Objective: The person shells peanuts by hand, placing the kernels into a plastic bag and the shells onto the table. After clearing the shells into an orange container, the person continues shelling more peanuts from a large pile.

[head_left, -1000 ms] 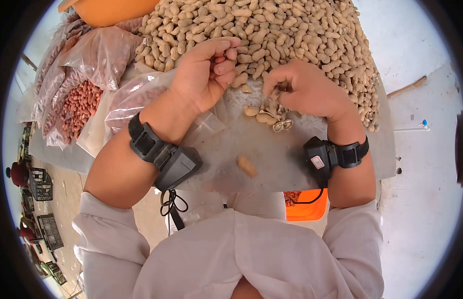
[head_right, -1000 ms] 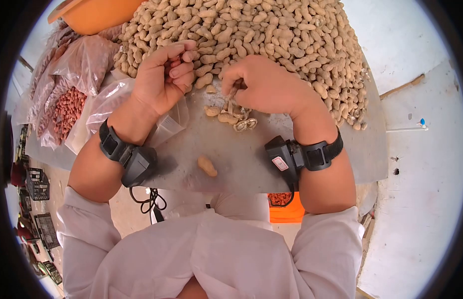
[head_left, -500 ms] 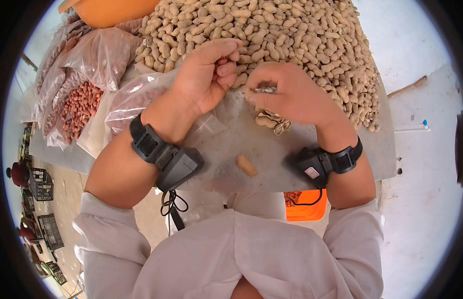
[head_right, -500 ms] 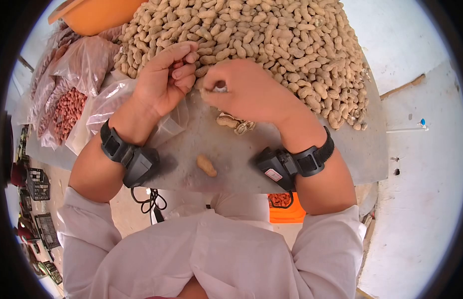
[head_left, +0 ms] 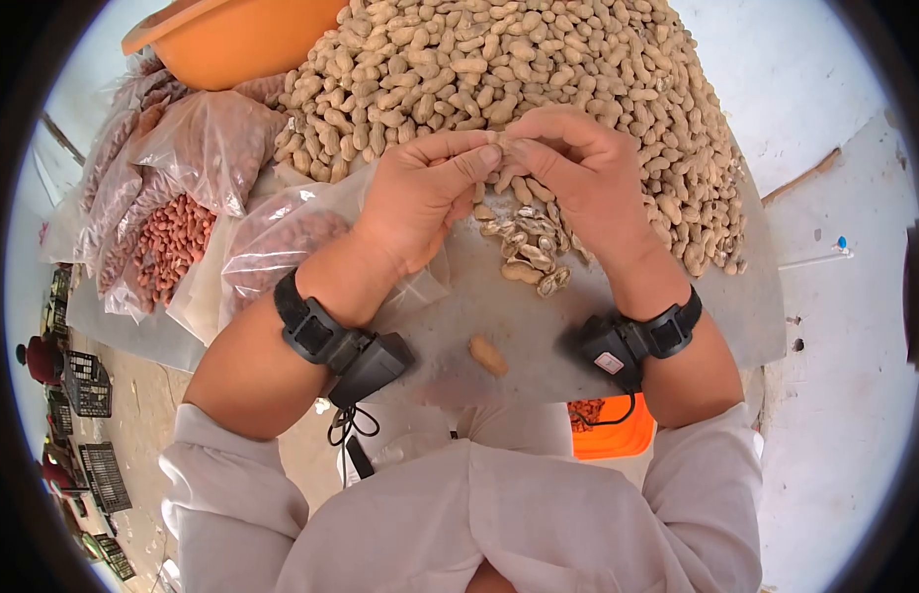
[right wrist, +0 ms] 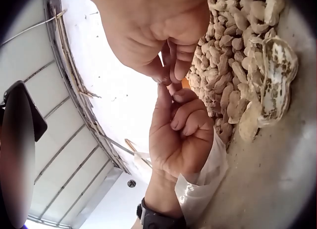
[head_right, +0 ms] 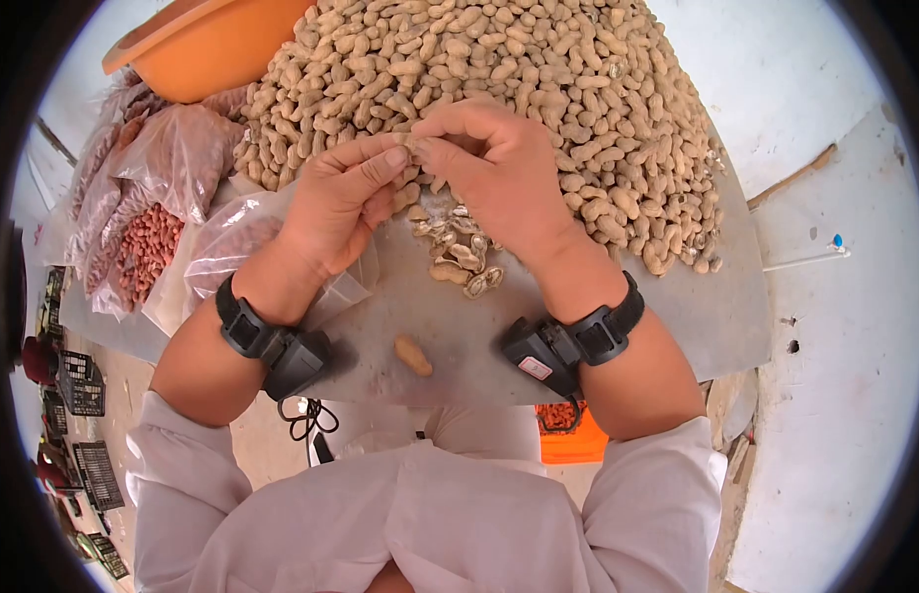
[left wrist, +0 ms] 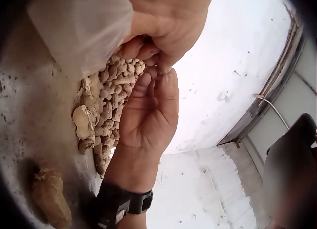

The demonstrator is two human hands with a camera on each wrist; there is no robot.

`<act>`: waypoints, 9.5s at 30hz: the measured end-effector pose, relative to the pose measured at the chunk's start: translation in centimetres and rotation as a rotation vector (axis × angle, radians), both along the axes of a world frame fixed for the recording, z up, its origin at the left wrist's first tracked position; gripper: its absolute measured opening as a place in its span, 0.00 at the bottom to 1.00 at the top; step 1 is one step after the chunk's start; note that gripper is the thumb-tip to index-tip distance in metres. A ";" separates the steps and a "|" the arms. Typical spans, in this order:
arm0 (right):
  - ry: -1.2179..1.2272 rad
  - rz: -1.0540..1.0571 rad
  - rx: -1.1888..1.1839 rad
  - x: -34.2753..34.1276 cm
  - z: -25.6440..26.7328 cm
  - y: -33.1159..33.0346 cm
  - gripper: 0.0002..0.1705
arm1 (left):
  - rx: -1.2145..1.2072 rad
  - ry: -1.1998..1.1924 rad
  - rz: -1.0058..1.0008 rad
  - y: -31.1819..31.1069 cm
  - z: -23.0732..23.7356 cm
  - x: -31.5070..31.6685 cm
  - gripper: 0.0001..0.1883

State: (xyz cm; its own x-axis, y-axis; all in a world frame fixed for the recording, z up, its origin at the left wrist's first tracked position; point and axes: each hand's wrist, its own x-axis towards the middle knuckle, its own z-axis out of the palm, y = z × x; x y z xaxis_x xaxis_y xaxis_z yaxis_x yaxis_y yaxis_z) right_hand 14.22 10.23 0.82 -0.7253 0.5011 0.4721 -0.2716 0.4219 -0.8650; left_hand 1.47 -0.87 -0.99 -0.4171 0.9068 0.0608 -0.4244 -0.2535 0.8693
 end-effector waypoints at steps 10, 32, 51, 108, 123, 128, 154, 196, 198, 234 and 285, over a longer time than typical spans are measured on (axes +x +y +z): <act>-0.006 -0.024 0.028 -0.2 -0.3 -0.4 0.09 | 0.025 0.124 0.025 -0.1 -0.3 0.1 0.13; 0.091 -0.025 0.201 -0.5 -0.5 -0.1 0.08 | 0.054 0.013 0.005 0.3 -0.5 0.1 0.12; -0.195 -0.091 0.275 -0.3 0.0 -1.4 0.09 | 0.012 -0.099 -0.047 -0.2 0.3 1.0 0.15; -0.109 0.151 0.045 0.7 0.5 -0.8 0.09 | 0.019 -0.386 -0.119 0.1 0.2 -1.2 0.10; -0.361 0.085 0.769 -0.6 -1.1 0.4 0.13 | 0.178 -0.337 -0.017 1.1 -0.2 -4.1 0.09; -0.522 0.043 0.874 -1.0 -1.6 -0.3 0.17 | 0.171 -0.327 -0.049 1.2 -0.3 -3.8 0.08; 0.015 0.297 -0.557 -0.5 -1.2 0.6 0.09 | 0.107 0.091 -0.073 0.2 -0.3 -1.4 0.12; -0.017 0.135 -0.564 -0.8 -1.4 -0.3 0.12 | 0.117 0.056 -0.017 0.6 -0.7 -0.8 0.06; 0.016 0.165 -0.639 -0.9 -1.3 -0.4 0.12 | 0.118 0.038 -0.012 0.6 -0.7 -0.8 0.06; 0.024 -0.204 0.491 -0.8 -0.5 -1.1 0.08 | -0.185 -0.440 -0.259 0.7 -0.4 -1.6 0.10; -0.636 -0.142 0.953 -0.4 -1.6 1.6 0.14 | 0.055 -0.403 -0.219 0.5 0.1 -4.1 0.10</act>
